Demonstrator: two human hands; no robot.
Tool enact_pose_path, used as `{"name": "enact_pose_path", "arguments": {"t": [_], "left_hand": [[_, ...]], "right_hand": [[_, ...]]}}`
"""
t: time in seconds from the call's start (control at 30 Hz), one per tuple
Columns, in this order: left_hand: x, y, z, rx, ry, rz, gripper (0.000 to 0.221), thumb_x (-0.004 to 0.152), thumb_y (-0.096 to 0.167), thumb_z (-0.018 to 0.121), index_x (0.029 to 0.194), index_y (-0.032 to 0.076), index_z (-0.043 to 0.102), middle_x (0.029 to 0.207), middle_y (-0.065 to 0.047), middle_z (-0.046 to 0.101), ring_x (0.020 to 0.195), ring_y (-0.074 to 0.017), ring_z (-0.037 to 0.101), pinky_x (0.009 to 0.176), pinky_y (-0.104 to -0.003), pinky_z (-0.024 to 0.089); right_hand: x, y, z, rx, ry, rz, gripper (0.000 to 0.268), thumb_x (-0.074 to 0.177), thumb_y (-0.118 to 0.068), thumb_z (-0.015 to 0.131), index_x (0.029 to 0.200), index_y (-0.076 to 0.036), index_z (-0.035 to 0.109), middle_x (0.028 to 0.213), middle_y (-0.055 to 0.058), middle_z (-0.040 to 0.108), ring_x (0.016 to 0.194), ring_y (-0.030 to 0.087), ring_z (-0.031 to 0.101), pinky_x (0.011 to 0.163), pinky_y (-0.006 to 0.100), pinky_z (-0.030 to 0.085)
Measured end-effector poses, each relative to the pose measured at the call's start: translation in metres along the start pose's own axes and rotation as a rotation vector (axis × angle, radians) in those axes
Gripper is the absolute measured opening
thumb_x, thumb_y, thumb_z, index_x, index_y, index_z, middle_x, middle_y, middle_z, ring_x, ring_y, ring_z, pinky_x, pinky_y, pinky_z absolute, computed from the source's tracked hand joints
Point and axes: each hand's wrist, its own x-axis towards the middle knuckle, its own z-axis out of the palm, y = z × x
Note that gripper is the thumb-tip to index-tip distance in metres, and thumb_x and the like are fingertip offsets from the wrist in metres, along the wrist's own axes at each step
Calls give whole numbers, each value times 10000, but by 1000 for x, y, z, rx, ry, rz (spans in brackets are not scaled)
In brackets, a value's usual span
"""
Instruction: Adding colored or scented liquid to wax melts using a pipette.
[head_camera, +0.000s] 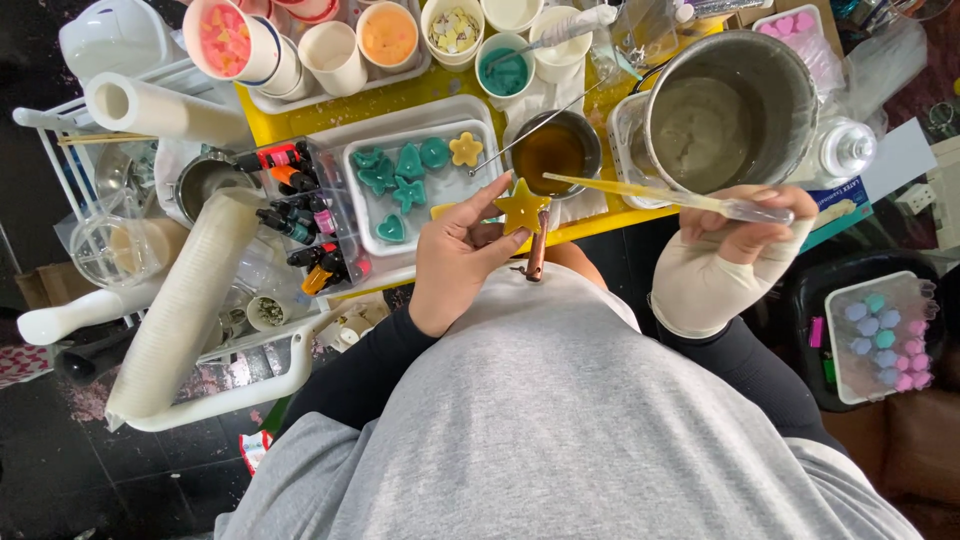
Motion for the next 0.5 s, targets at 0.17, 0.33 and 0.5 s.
{"name": "enact_pose_path", "arguments": {"t": [0.17, 0.33, 0.5], "left_hand": [[0, -1, 0, -8, 14, -12, 641, 946, -44, 730, 1535, 35, 492, 1207, -92, 707, 915, -79, 710, 813, -212, 602], [0, 0, -2, -40, 14, 8, 631, 944, -43, 723, 1523, 45, 489, 1263, -101, 714, 989, -87, 741, 859, -215, 618], [-2, 2, -4, 13, 31, -7, 649, 933, -46, 739, 1528, 52, 496, 1235, -121, 728, 957, -99, 733, 827, -216, 608]], "right_hand": [[-7, 9, 16, -90, -153, 1, 362, 1091, -429, 594, 1186, -92, 503, 897, 58, 591, 699, 123, 547, 627, 246, 442], [-4, 15, 20, -107, -173, 60, 372, 1101, -420, 593, 1231, -86, 493, 898, 79, 595, 706, 126, 552, 644, 246, 457], [2, 14, 16, -74, -102, -35, 372, 1084, -414, 607, 1237, -94, 496, 908, 74, 610, 681, 133, 567, 609, 247, 471]]}}
